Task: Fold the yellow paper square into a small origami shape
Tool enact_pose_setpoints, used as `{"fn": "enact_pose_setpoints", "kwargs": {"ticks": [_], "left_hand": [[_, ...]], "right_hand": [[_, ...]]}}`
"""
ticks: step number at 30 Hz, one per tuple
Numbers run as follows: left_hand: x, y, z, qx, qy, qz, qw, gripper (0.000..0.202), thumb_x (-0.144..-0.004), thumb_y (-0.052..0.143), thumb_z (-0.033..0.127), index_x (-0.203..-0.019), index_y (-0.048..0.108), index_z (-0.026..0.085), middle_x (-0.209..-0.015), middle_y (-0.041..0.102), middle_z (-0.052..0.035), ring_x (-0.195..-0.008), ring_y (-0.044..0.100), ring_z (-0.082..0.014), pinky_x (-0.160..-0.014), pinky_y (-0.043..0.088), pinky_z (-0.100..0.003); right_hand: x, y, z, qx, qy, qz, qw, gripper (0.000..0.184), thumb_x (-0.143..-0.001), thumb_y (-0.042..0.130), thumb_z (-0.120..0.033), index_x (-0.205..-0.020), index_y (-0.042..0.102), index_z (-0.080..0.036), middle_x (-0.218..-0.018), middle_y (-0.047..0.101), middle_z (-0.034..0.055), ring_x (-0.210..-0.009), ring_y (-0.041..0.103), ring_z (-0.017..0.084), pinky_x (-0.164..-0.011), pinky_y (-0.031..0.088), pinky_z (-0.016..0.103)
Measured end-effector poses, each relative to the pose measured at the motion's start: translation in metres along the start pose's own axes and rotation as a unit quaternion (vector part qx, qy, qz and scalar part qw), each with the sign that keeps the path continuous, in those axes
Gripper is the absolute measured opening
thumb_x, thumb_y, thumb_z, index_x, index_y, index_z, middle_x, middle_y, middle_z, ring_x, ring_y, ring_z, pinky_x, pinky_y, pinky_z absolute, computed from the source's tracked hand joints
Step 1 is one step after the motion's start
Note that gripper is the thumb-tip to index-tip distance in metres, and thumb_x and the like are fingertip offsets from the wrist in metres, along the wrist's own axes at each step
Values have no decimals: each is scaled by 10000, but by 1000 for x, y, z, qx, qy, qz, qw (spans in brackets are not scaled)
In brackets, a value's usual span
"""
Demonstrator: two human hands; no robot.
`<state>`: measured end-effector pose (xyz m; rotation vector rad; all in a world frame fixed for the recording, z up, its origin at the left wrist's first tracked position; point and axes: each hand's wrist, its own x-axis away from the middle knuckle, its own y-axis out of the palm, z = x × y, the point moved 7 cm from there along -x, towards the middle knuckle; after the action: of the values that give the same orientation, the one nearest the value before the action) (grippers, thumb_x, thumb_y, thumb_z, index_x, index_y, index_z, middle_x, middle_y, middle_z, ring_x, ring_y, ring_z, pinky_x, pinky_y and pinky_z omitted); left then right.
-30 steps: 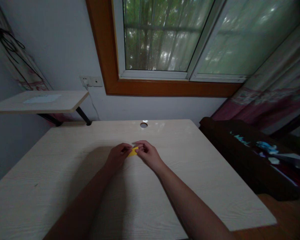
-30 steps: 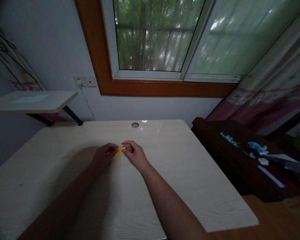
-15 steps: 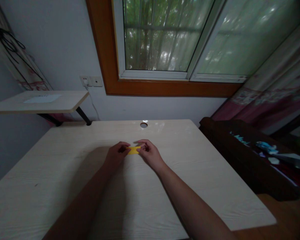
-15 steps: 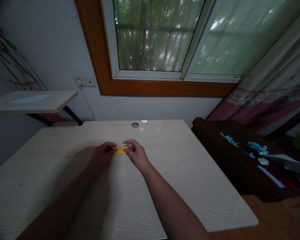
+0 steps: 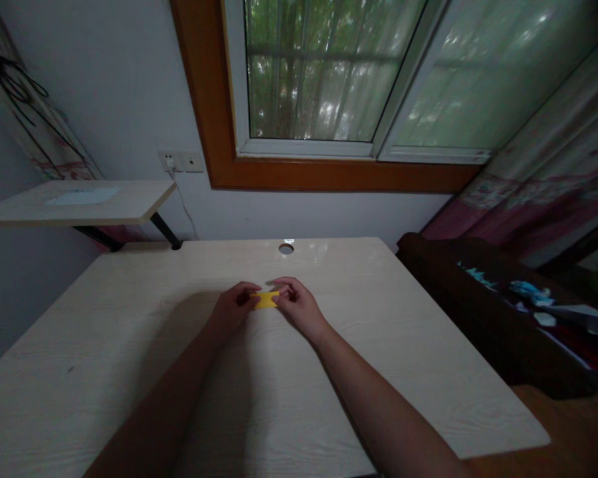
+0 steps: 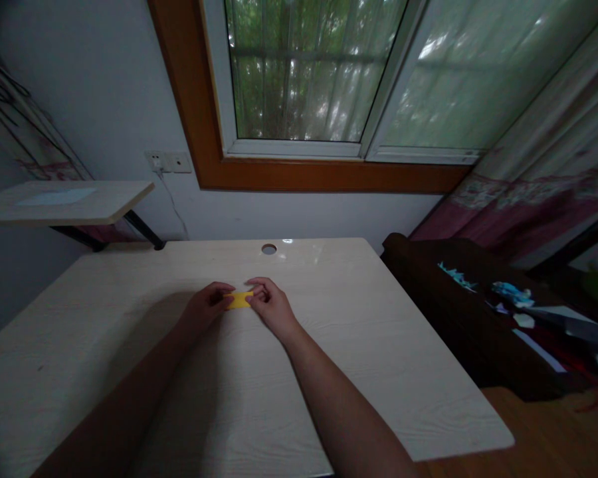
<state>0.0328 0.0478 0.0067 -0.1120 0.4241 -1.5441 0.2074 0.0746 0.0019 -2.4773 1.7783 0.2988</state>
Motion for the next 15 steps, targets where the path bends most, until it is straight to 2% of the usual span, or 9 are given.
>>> {"fn": "enact_pose_setpoints", "kwargs": {"ticks": [6, 11, 15], "left_hand": [[2, 5, 3, -26, 11, -32, 999, 216, -805, 646, 327, -962, 679, 183, -903, 714, -41, -803, 656, -164, -730, 513, -263], [3, 4, 5, -44, 24, -23, 998, 216, -815, 636, 332, -973, 679, 191, -904, 713, -36, -802, 660, -164, -733, 516, -265], [4, 4, 8, -54, 36, -10, 998, 242, -814, 634, 310, -1029, 664, 204, -864, 688, -19, -787, 648, -153, -726, 517, -258]], "right_hand": [[1, 4, -2, 21, -11, -28, 999, 364, -773, 695, -272, -1123, 608, -225, -791, 608, -6, -684, 525, 128, -649, 431, 263], [3, 7, -1, 36, -25, -44, 998, 373, -790, 675, -258, -1152, 589, -227, -802, 597, -11, -687, 520, 119, -647, 427, 252], [4, 10, -3, 87, -25, -60, 994, 417, -783, 680, -263, -1185, 572, -247, -790, 574, -26, -670, 514, 115, -630, 422, 241]]}}
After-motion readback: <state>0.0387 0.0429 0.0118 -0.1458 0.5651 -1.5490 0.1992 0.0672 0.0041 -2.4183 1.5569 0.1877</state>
